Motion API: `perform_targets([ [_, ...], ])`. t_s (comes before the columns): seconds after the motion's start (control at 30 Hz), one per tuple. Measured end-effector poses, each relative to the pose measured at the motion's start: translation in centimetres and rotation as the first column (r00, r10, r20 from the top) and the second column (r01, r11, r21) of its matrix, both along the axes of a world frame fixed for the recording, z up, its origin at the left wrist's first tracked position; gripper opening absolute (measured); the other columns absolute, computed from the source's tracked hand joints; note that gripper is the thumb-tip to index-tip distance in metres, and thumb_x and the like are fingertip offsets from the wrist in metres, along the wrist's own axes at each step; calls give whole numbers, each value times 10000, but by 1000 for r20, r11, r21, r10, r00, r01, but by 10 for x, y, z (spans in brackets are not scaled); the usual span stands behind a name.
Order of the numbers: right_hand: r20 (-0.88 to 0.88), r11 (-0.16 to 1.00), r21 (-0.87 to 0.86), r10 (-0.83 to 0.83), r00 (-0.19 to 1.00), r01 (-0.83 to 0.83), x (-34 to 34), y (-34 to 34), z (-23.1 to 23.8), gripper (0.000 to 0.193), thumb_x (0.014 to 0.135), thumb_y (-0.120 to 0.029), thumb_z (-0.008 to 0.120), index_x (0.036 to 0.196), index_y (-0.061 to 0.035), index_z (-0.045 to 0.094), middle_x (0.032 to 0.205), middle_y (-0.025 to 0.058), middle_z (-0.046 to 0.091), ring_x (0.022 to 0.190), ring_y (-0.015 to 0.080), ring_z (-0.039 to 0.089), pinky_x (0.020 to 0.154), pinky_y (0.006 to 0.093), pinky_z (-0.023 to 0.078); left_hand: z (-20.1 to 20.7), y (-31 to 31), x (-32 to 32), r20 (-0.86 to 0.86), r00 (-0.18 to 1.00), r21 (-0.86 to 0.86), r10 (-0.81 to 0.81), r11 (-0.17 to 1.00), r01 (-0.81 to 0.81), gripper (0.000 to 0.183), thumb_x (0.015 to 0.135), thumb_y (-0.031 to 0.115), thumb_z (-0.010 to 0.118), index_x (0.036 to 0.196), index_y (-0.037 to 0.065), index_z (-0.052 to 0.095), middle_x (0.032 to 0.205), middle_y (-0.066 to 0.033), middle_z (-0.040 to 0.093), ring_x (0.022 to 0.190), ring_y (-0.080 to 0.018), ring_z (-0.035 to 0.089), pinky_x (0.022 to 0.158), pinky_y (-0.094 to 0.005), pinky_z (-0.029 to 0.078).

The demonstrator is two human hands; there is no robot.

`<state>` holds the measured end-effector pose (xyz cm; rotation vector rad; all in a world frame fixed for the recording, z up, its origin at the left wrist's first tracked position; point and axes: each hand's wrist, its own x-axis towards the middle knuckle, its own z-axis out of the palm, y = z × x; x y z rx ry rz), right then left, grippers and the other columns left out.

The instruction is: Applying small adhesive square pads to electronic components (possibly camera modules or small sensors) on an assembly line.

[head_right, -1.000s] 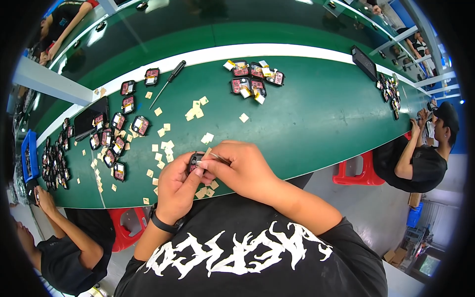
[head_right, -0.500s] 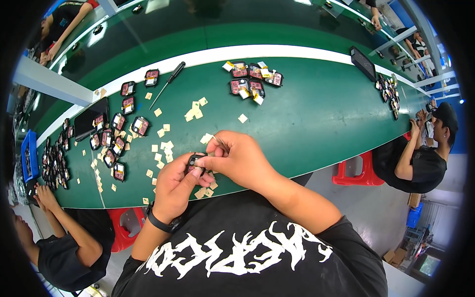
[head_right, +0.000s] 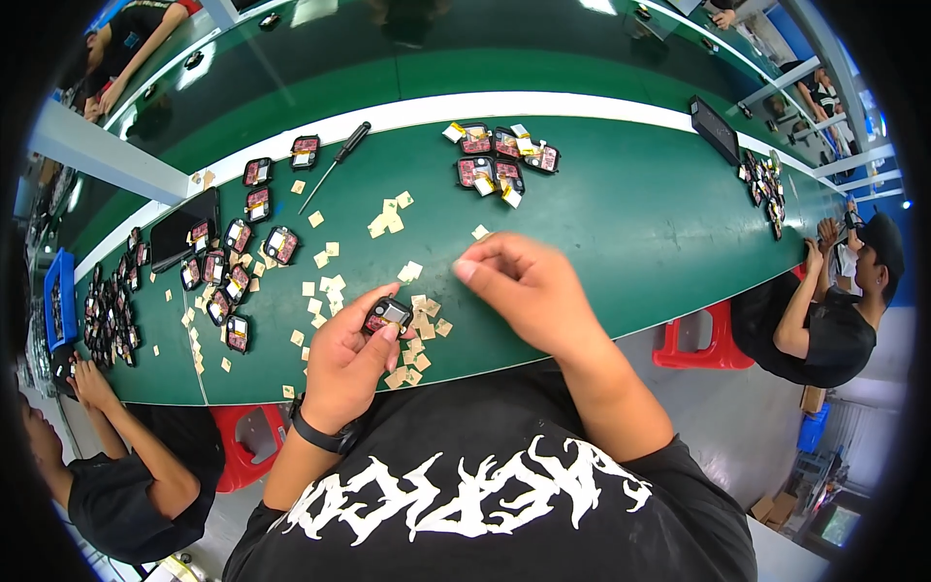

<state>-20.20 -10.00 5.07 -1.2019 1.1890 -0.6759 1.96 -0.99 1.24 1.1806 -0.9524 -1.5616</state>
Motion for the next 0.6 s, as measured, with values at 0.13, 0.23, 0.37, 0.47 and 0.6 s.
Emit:
perform_targets([
  [0.13,-214,896,-431,-220,952,111,-24,-14,-18,201,937,-152,755,1065,-10,693,814,-11,623,714,59,531,638,216,442,-3,2,-1,33,999,-35,-36,999,37,464,1034,34,546,1488,-31,476,1030,-99,695,732,-61,553,634,-221,466],
  [0.23,-490,772,-635,-397,776,-7,-27,-28,-15,323,886,-190,798,1153,-43,691,895,42,617,686,127,564,641,265,482,0,-1,2,105,991,-36,-78,996,82,474,1038,26,520,1504,-37,455,1043,-107,696,731,-74,558,652,-238,483],
  [0.37,-628,718,-661,-370,685,-219,-15,-41,-18,417,842,-267,825,1194,-86,693,1101,86,616,748,246,644,690,394,542,5,1,7,27,997,5,-78,997,78,495,1041,16,478,1529,-39,419,1088,-130,693,781,-106,597,675,-245,502],
  [0.47,-613,596,-737,-390,687,-320,-19,-50,-36,326,873,-225,792,1153,-83,701,1065,81,640,762,278,659,678,398,544,15,4,9,86,996,-87,-41,995,48,492,1044,13,465,1531,-29,412,1138,-155,691,835,-128,632,706,-250,514],
  [0.6,-593,558,-757,-370,715,-339,-31,-51,-45,208,894,-161,760,1084,-85,718,1000,76,663,764,304,666,660,405,541,28,9,21,219,963,-218,158,970,-109,412,1054,30,491,1459,-20,430,1182,-175,686,875,-150,660,738,-258,519],
])
